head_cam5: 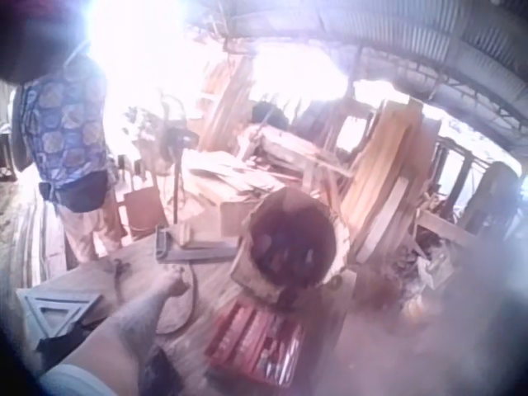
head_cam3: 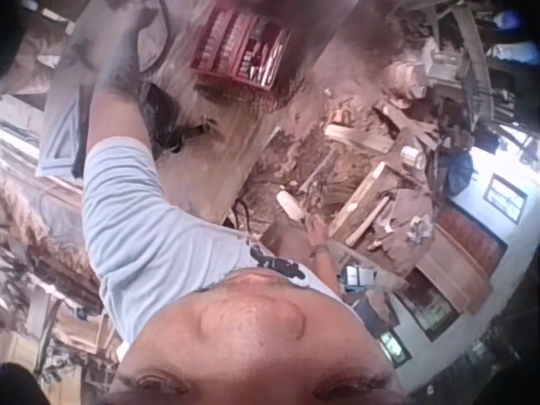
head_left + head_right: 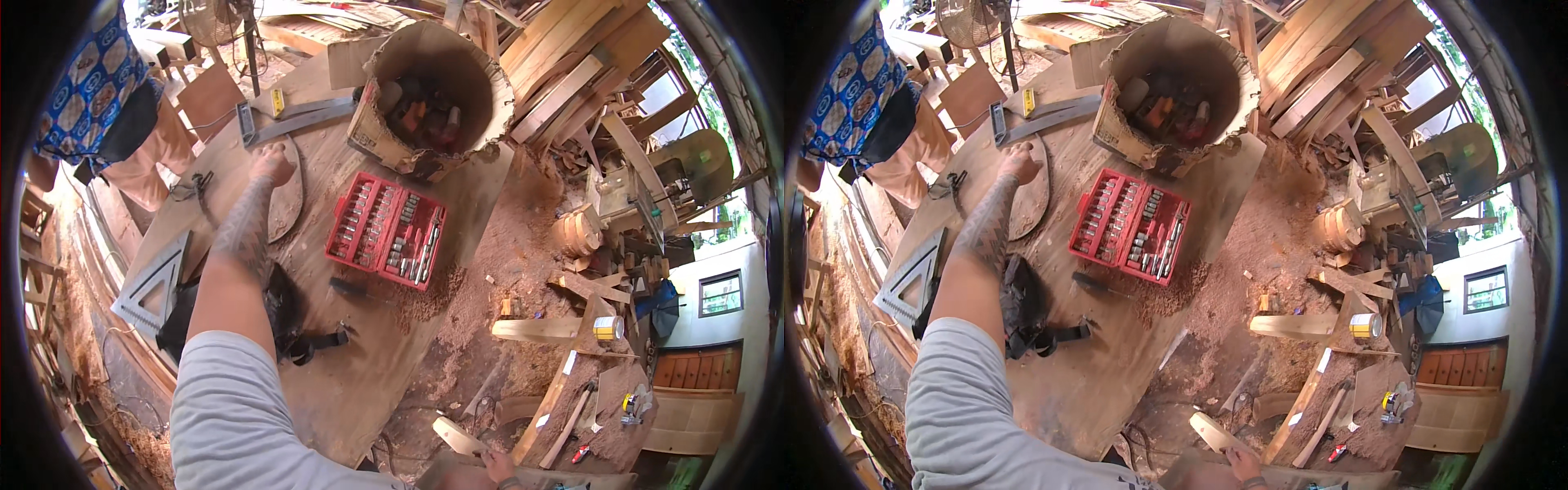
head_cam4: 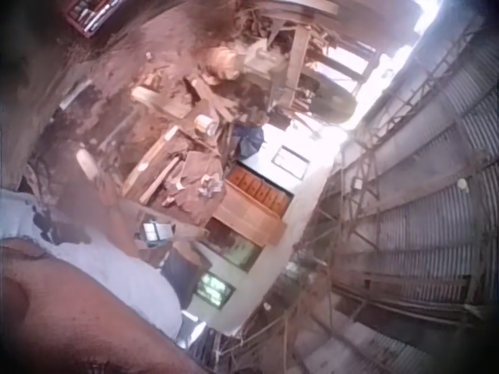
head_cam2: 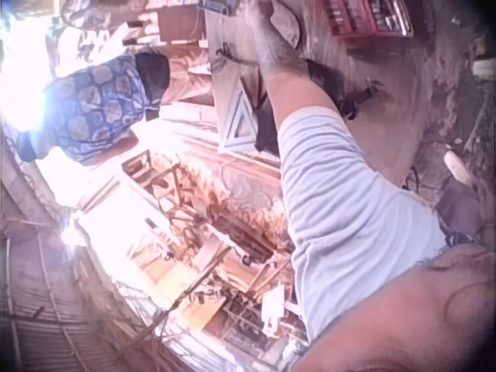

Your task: The person prepares a wooden plank by hand and with a power plane, checking the surface with a square and adjusting the tool's blade height by hand.

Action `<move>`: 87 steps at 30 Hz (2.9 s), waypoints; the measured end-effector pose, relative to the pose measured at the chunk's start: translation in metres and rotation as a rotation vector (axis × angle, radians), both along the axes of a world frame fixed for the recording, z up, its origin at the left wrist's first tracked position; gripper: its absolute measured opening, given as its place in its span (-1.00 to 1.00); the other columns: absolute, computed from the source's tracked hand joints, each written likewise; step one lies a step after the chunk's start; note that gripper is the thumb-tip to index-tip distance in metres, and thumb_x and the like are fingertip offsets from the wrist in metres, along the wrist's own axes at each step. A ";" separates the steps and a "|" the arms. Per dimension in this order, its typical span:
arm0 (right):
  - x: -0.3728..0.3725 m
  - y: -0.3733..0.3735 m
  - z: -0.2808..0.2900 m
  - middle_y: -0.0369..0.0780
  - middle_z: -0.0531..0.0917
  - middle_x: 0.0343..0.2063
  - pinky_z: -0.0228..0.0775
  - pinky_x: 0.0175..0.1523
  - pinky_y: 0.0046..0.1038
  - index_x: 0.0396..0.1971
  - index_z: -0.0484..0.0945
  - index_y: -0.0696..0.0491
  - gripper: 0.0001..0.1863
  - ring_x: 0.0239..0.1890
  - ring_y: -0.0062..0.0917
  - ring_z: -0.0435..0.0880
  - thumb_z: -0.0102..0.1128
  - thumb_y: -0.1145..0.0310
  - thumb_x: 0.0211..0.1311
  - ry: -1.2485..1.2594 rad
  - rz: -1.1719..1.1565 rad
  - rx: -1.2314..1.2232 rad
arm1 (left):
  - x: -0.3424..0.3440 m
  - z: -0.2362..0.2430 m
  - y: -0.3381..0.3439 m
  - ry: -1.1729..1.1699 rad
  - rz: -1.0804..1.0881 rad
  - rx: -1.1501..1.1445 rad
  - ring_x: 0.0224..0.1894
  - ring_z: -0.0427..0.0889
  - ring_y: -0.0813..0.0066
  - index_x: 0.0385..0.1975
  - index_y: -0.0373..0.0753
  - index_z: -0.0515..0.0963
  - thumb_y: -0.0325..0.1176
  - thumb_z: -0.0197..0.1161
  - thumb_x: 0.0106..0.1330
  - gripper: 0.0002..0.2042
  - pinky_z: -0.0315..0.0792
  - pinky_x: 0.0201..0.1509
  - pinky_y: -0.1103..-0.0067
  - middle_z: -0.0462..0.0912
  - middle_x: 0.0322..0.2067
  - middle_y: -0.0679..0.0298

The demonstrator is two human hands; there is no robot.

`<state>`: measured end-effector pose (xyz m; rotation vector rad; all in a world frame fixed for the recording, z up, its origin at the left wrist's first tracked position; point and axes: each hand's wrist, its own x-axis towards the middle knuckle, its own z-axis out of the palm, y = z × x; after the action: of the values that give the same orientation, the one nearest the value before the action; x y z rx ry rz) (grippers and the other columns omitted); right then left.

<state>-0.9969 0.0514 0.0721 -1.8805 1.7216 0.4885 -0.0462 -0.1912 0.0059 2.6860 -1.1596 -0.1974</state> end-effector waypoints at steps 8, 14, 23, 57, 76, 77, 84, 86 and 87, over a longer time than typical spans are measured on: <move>-0.007 0.001 -0.021 -0.01 0.74 0.17 0.39 0.47 -0.16 0.26 0.68 0.01 -0.55 0.28 -0.07 0.66 0.17 0.07 0.59 -0.174 0.069 -0.091 | 0.042 0.009 -0.020 -0.029 0.082 0.087 0.63 0.14 -0.09 0.53 -0.06 0.33 0.11 0.33 0.42 -0.26 0.18 0.64 0.11 0.27 0.59 0.13; -0.008 -0.001 -0.018 -0.01 0.75 0.15 0.40 0.44 -0.15 0.19 0.74 0.00 -0.49 0.24 -0.11 0.69 0.13 -0.07 0.59 0.089 0.023 0.127 | 0.058 -0.007 -0.025 0.048 0.103 0.300 0.72 -0.32 -0.22 0.71 0.12 -0.08 0.28 0.02 0.57 -0.17 -0.30 0.66 -0.30 -0.16 0.73 0.29; 0.002 0.001 -0.007 -0.09 0.81 0.05 0.47 0.35 -0.18 0.09 0.79 0.00 -0.45 0.12 -0.11 0.75 0.13 -0.17 0.56 0.136 -0.019 0.145 | 0.041 0.005 -0.026 0.045 0.169 0.347 0.74 -0.30 -0.07 0.71 0.14 -0.09 0.13 -0.09 0.64 -0.28 -0.32 0.69 -0.24 -0.11 0.72 0.34; 0.114 -0.014 0.083 0.04 0.60 0.30 0.44 0.41 -0.16 0.34 0.55 0.15 -0.29 0.32 -0.05 0.59 0.44 -0.01 0.35 -0.601 0.091 -0.399 | -0.460 0.245 0.243 1.561 -0.415 -0.428 -0.50 0.43 0.69 -0.26 -0.20 0.53 -0.09 0.15 0.64 -0.69 0.30 -0.43 0.65 0.47 -0.50 0.44; -0.068 0.206 0.257 -0.20 0.43 0.50 0.03 0.65 0.12 0.52 0.43 -0.03 -0.17 0.55 -0.32 0.39 0.38 0.25 0.18 -0.546 0.427 -1.098 | -0.745 0.321 0.424 1.748 -0.723 0.220 -0.45 0.54 0.60 -0.05 -0.34 0.57 -0.15 0.03 0.70 -0.66 0.42 -0.38 0.64 0.59 -0.40 0.30; -0.082 0.214 0.260 -0.20 0.42 0.50 0.03 0.65 0.13 0.53 0.42 -0.03 -0.16 0.56 -0.33 0.39 0.37 0.27 0.16 -0.521 0.404 -1.120 | -0.749 0.321 0.429 1.796 -0.806 0.287 -0.42 0.59 0.54 0.10 -0.38 0.55 -0.19 0.03 0.70 -0.66 0.47 -0.35 0.61 0.63 -0.32 0.25; -0.149 0.257 0.275 -0.16 0.44 0.50 0.02 0.65 0.11 0.49 0.45 0.04 -0.16 0.56 -0.27 0.41 0.32 0.26 0.11 -0.281 0.292 -1.270 | -0.777 0.356 0.462 1.615 -1.002 0.373 -0.42 0.37 0.69 -0.23 -0.29 0.56 -0.12 0.07 0.69 -0.65 0.25 -0.33 0.62 0.47 -0.45 0.45; -0.157 0.263 0.284 -0.13 0.47 0.48 0.00 0.65 0.13 0.47 0.46 0.08 -0.19 0.55 -0.22 0.42 0.34 0.32 0.13 -0.286 0.269 -1.278 | -0.773 0.364 0.465 1.594 -1.007 0.405 -0.41 0.39 0.67 -0.21 -0.29 0.57 -0.13 0.09 0.68 -0.67 0.27 -0.32 0.61 0.49 -0.44 0.46; -0.159 0.265 0.286 -0.13 0.47 0.48 0.00 0.65 0.13 0.47 0.46 0.08 -0.19 0.55 -0.22 0.42 0.34 0.32 0.13 -0.283 0.266 -1.278 | -0.771 0.367 0.465 1.510 -1.090 0.361 -0.40 0.43 0.62 -0.21 -0.30 0.58 -0.14 0.11 0.67 -0.68 0.32 -0.30 0.57 0.52 -0.44 0.42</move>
<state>-1.1562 0.3162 0.3583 -2.8008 1.6845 -1.0181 -0.8173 0.2743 0.3730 0.9235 -1.6624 -2.1278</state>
